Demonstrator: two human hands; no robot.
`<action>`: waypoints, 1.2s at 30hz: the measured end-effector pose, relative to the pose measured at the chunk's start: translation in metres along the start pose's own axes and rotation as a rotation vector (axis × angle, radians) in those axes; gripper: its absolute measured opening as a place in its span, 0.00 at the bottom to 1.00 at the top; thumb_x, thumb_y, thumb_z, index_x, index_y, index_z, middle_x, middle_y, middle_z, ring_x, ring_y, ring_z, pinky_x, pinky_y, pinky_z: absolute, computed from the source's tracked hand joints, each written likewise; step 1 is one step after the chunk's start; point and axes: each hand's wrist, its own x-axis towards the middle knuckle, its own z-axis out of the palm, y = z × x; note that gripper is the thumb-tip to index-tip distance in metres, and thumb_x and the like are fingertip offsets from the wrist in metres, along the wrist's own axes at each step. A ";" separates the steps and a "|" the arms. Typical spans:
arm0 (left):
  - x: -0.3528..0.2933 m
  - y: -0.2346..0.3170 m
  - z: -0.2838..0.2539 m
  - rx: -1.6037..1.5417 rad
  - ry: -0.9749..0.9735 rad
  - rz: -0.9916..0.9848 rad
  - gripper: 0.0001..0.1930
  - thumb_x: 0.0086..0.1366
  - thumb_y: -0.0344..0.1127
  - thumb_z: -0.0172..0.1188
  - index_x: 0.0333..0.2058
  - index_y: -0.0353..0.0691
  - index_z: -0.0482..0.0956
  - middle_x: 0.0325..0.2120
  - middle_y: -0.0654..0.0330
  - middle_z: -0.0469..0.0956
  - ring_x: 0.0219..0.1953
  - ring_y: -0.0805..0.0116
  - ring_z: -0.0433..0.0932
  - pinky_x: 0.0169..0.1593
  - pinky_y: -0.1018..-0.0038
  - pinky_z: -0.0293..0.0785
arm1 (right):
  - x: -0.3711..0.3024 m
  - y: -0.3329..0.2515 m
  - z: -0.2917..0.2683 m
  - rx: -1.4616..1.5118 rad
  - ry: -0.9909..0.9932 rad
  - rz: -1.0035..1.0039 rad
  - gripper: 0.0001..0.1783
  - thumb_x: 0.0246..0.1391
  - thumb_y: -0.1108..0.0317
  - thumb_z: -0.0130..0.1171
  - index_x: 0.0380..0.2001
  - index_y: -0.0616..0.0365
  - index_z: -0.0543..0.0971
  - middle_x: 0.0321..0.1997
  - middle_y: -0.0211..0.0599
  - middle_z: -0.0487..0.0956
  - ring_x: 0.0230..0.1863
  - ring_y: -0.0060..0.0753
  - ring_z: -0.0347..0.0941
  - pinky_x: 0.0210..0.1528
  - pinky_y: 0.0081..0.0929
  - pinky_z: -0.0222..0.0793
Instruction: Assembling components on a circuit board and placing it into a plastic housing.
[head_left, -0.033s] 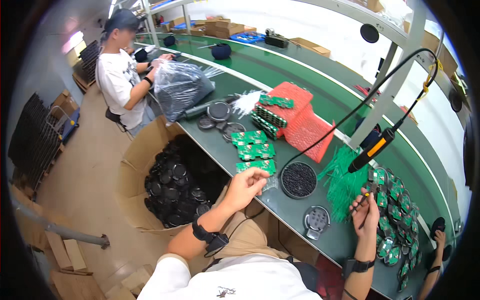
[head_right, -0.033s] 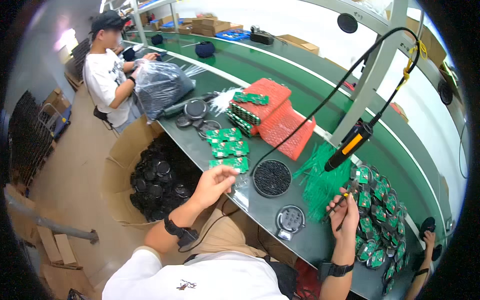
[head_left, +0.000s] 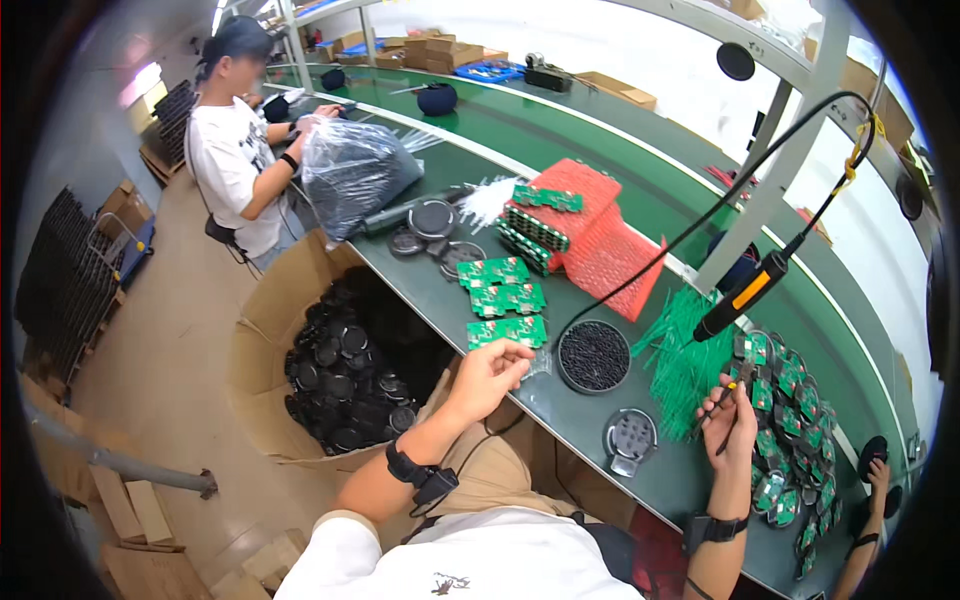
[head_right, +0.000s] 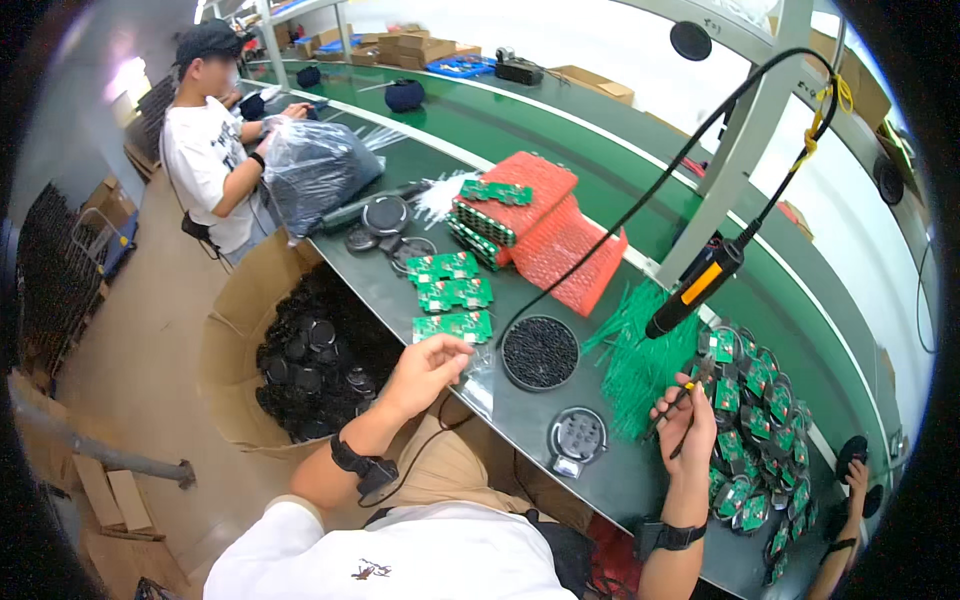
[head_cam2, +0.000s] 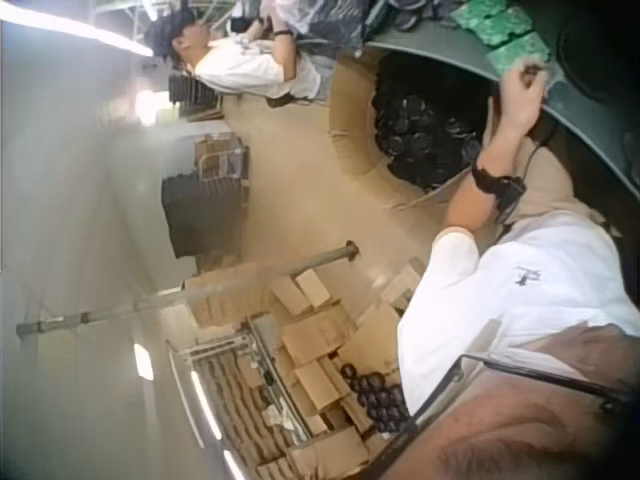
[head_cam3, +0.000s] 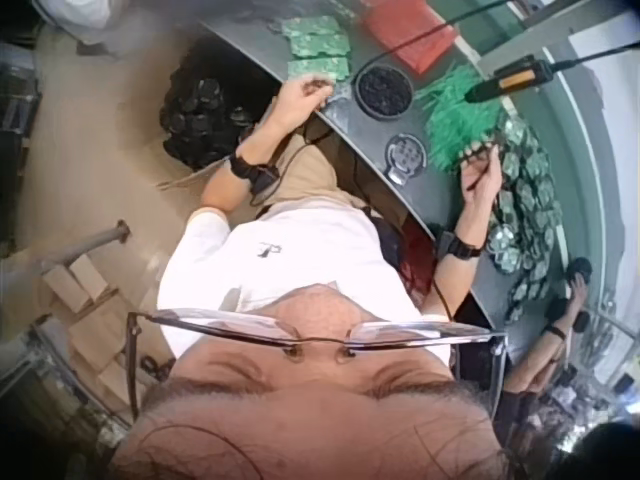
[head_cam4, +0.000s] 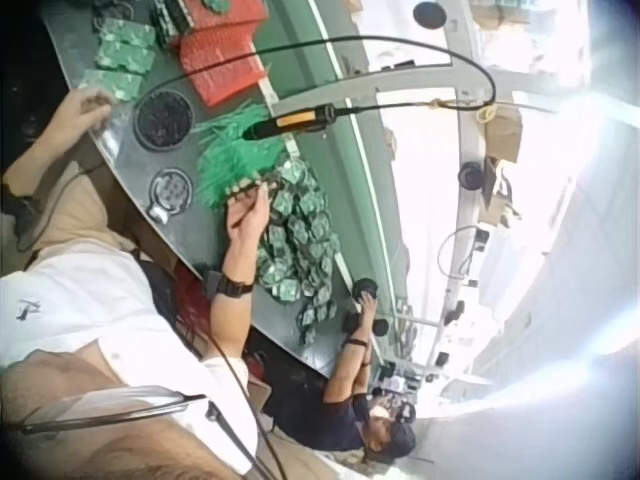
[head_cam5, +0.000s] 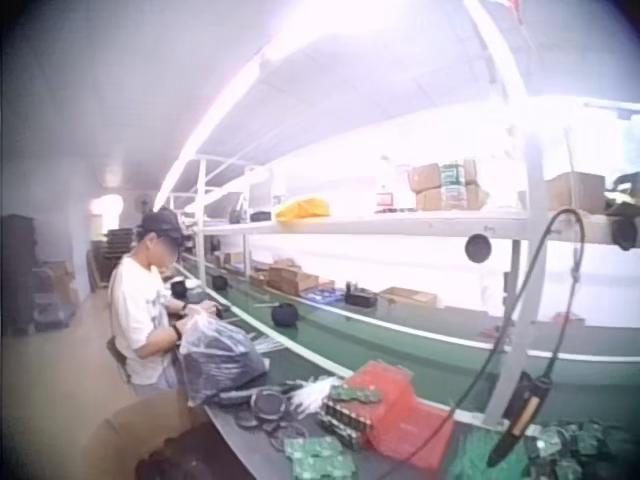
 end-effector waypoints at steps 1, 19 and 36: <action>0.000 -0.010 0.001 -0.044 0.034 0.028 0.08 0.68 0.29 0.60 0.44 0.34 0.78 0.29 0.65 0.78 0.26 0.79 0.75 0.31 0.81 0.73 | -0.001 -0.002 -0.001 -0.004 0.017 0.000 0.22 0.70 0.52 0.45 0.56 0.56 0.71 0.34 0.30 0.73 0.35 0.29 0.70 0.40 0.31 0.69; 0.021 0.005 -0.042 1.149 0.343 0.130 0.24 0.49 0.35 0.76 0.42 0.34 0.76 0.34 0.55 0.75 0.38 0.61 0.76 0.43 0.66 0.74 | -0.009 -0.002 0.006 -1.418 0.147 -0.672 0.21 0.48 0.72 0.66 0.47 0.63 0.77 0.45 0.48 0.73 0.46 0.50 0.72 0.51 0.38 0.69; -0.051 0.033 0.085 -0.415 -0.275 -0.129 0.12 0.70 0.26 0.55 0.49 0.36 0.66 0.43 0.58 0.72 0.46 0.67 0.79 0.47 0.66 0.84 | -0.075 0.007 0.093 -0.867 -0.208 -0.113 0.28 0.58 0.68 0.63 0.61 0.59 0.68 0.45 0.42 0.82 0.41 0.27 0.80 0.40 0.23 0.77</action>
